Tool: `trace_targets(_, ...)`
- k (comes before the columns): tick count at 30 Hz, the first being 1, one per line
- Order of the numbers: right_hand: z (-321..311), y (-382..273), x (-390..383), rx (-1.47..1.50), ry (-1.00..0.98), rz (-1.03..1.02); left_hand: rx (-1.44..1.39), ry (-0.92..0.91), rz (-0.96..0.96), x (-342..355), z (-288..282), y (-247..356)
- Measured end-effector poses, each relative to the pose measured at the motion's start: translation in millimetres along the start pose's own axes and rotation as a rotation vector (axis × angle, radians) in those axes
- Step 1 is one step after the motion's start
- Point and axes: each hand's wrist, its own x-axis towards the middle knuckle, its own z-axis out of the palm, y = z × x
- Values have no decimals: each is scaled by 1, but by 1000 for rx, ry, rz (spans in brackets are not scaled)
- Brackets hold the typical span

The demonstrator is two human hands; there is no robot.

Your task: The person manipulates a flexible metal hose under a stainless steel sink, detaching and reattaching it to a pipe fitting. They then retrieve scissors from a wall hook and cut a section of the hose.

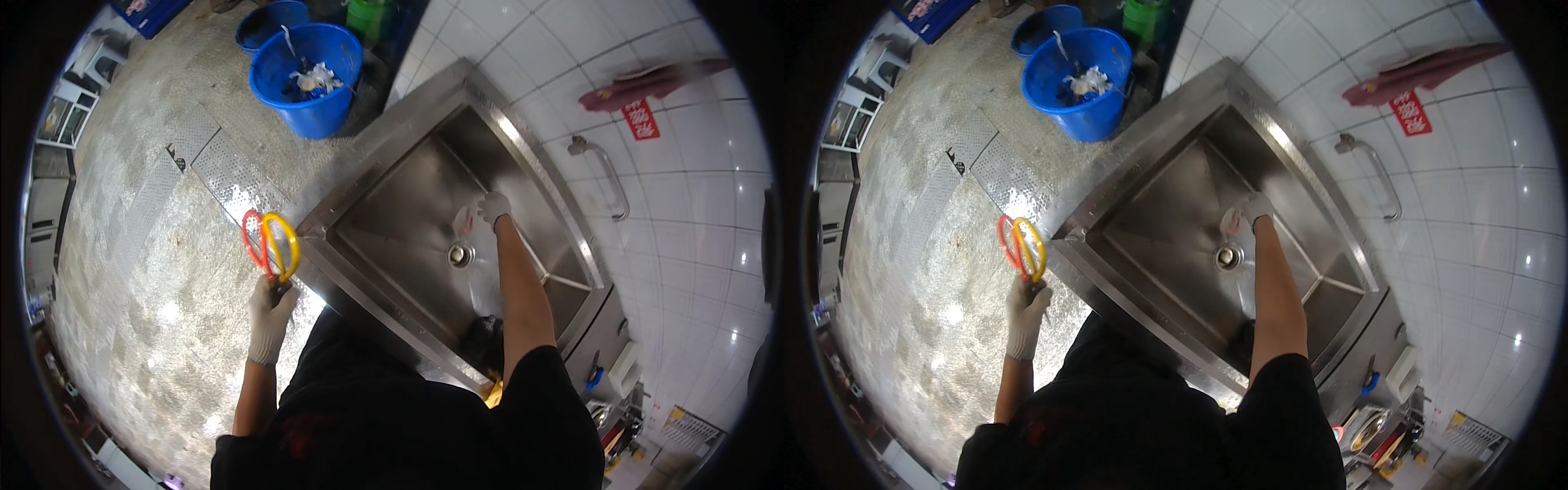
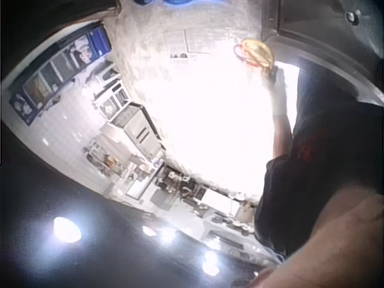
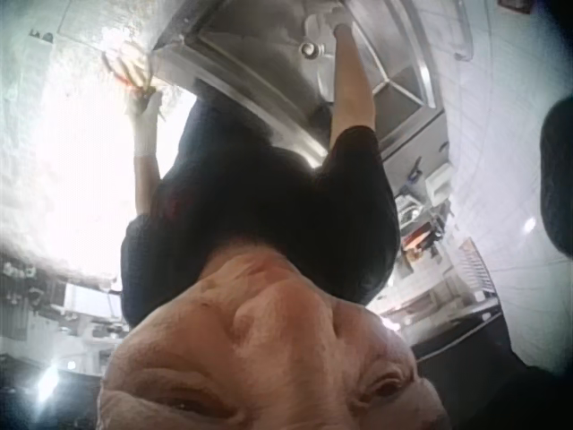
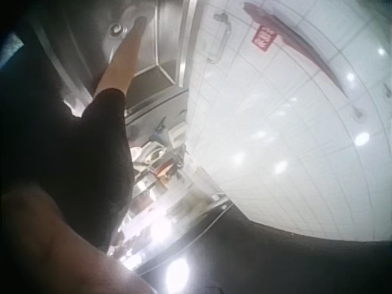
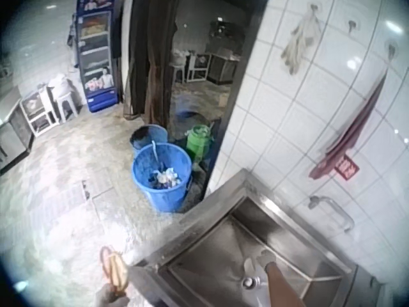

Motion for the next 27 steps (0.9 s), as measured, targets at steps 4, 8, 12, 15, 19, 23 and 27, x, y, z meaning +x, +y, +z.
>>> trace_targets(4,115,21,-35,111,110,119,-97,208,-176,-22,-12,-18)
trace_targets(8,183,39,-77,99,196,368,-5,209,-149,-15,-16,-38)
trace_targets(12,197,40,-116,330,225,449,79,183,-218,-8,2,-9)
trace_targets(15,182,13,-145,369,242,334,88,148,-224,1,14,-4)
trace_targets(19,164,-20,-142,132,300,185,101,107,-249,7,30,-3)
trace_targets(23,172,-26,-115,-59,214,129,128,15,-223,6,35,-9)
trace_targets(27,159,-46,-88,133,116,219,164,7,-144,2,33,-18)
